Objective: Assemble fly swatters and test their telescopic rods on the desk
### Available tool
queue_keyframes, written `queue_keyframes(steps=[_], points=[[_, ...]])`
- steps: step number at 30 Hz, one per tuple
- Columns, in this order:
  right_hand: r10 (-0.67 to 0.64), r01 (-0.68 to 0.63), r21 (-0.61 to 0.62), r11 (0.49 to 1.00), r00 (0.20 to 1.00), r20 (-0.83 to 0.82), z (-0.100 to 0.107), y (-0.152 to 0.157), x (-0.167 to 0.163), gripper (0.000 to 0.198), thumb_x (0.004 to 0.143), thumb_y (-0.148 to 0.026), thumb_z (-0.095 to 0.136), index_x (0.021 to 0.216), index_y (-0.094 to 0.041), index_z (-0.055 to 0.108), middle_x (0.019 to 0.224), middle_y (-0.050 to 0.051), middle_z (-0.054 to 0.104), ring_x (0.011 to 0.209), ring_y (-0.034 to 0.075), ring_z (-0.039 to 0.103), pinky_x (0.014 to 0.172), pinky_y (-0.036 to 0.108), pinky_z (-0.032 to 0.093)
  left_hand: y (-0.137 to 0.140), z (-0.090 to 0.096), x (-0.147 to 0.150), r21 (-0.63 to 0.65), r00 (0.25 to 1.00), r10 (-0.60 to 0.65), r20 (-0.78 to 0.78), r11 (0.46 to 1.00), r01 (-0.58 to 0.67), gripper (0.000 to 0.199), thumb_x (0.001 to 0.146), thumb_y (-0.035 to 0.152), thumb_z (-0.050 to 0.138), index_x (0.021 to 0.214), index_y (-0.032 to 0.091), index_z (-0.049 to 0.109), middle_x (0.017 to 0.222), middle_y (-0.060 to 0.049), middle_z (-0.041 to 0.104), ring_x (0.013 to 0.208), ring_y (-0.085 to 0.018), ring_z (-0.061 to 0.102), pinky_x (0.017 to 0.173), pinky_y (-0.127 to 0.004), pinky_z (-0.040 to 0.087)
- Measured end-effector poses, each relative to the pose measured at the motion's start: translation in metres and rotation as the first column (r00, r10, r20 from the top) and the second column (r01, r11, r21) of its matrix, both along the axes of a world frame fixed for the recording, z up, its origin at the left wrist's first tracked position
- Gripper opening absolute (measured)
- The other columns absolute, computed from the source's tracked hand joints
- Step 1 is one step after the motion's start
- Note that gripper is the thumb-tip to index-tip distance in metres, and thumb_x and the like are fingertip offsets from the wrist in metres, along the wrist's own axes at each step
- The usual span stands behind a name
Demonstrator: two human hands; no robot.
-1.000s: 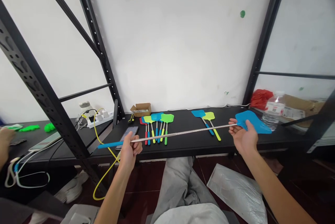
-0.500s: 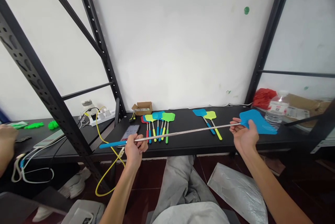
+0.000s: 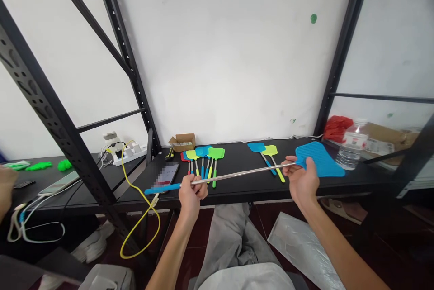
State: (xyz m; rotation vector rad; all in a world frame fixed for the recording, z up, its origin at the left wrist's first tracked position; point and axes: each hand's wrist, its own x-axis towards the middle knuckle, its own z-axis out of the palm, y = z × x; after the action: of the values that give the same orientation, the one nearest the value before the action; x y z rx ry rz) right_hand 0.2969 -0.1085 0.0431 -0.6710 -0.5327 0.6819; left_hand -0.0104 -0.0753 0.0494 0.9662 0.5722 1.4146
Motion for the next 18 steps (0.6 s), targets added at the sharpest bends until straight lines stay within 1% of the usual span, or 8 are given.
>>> queue_keyframes(steps=[4,7,9,11,14,16,18], points=[[0.024,-0.025,0.030,0.999,0.999,0.031,0.000,-0.005,-0.020,0.051,0.085,-0.059,0.044,0.075,-0.016,0.068,0.061,0.006,0.061,0.051,0.015,0.050,0.050,0.028,0.039,-0.005,0.000,0.010,0.013,1.000,0.015,0.002,1.000,-0.015,0.043,0.083,0.033,0.042,0.046,0.023,0.025,0.036,0.005,0.019,0.033,-0.008,0.020,0.038,-0.024,0.021],[0.060,-0.061,0.013,0.998,0.996,0.066,-0.001,-0.009,-0.038,0.050,0.086,-0.059,0.044,0.077,-0.016,0.068,0.062,0.006,0.061,0.052,0.015,0.050,0.050,0.028,0.039,-0.008,-0.007,0.020,-0.008,1.000,0.006,-0.016,1.000,-0.007,0.043,0.083,0.035,0.042,0.045,0.023,0.024,0.036,0.006,0.018,0.034,-0.008,0.018,0.038,-0.024,0.018],[0.114,-0.112,-0.026,0.993,0.989,0.098,-0.003,-0.011,-0.052,0.052,0.086,-0.061,0.045,0.079,-0.016,0.069,0.062,0.007,0.062,0.053,0.016,0.052,0.048,0.028,0.038,-0.011,-0.014,0.031,-0.025,0.997,-0.048,-0.068,0.999,0.047,0.044,0.083,0.038,0.041,0.045,0.022,0.024,0.038,0.006,0.017,0.035,-0.007,0.016,0.038,-0.023,0.015],[0.167,-0.162,-0.051,0.986,0.979,0.121,-0.005,-0.011,-0.062,0.054,0.085,-0.063,0.044,0.079,-0.016,0.069,0.065,0.008,0.063,0.053,0.017,0.053,0.048,0.029,0.039,-0.015,-0.020,0.041,-0.015,0.986,-0.093,-0.136,0.996,0.092,0.046,0.085,0.040,0.039,0.046,0.022,0.023,0.039,0.005,0.019,0.037,-0.007,0.017,0.040,-0.023,0.017],[0.181,-0.171,-0.076,0.982,0.971,0.156,-0.006,-0.011,-0.064,0.053,0.084,-0.063,0.047,0.079,-0.016,0.070,0.063,0.007,0.063,0.054,0.017,0.053,0.048,0.028,0.039,-0.019,-0.020,0.044,0.026,0.954,-0.125,-0.272,0.990,0.137,0.050,0.089,0.045,0.038,0.047,0.022,0.024,0.040,0.005,0.022,0.039,-0.007,0.019,0.042,-0.024,0.018],[0.180,-0.171,-0.075,0.982,0.972,0.152,-0.005,-0.010,-0.058,0.051,0.083,-0.063,0.050,0.079,-0.016,0.070,0.064,0.007,0.063,0.055,0.016,0.053,0.048,0.028,0.039,-0.020,-0.016,0.041,0.047,0.926,-0.142,-0.351,0.984,0.169,0.053,0.090,0.048,0.039,0.047,0.021,0.026,0.040,0.004,0.024,0.039,-0.007,0.019,0.042,-0.024,0.017],[0.184,-0.177,-0.065,0.982,0.976,0.113,-0.004,-0.009,-0.048,0.050,0.082,-0.062,0.053,0.080,-0.015,0.070,0.067,0.007,0.063,0.055,0.015,0.053,0.048,0.028,0.039,-0.019,-0.010,0.036,0.054,0.911,-0.156,-0.382,0.980,0.190,0.053,0.090,0.051,0.041,0.048,0.020,0.030,0.040,0.005,0.025,0.038,-0.007,0.020,0.042,-0.024,0.016]])
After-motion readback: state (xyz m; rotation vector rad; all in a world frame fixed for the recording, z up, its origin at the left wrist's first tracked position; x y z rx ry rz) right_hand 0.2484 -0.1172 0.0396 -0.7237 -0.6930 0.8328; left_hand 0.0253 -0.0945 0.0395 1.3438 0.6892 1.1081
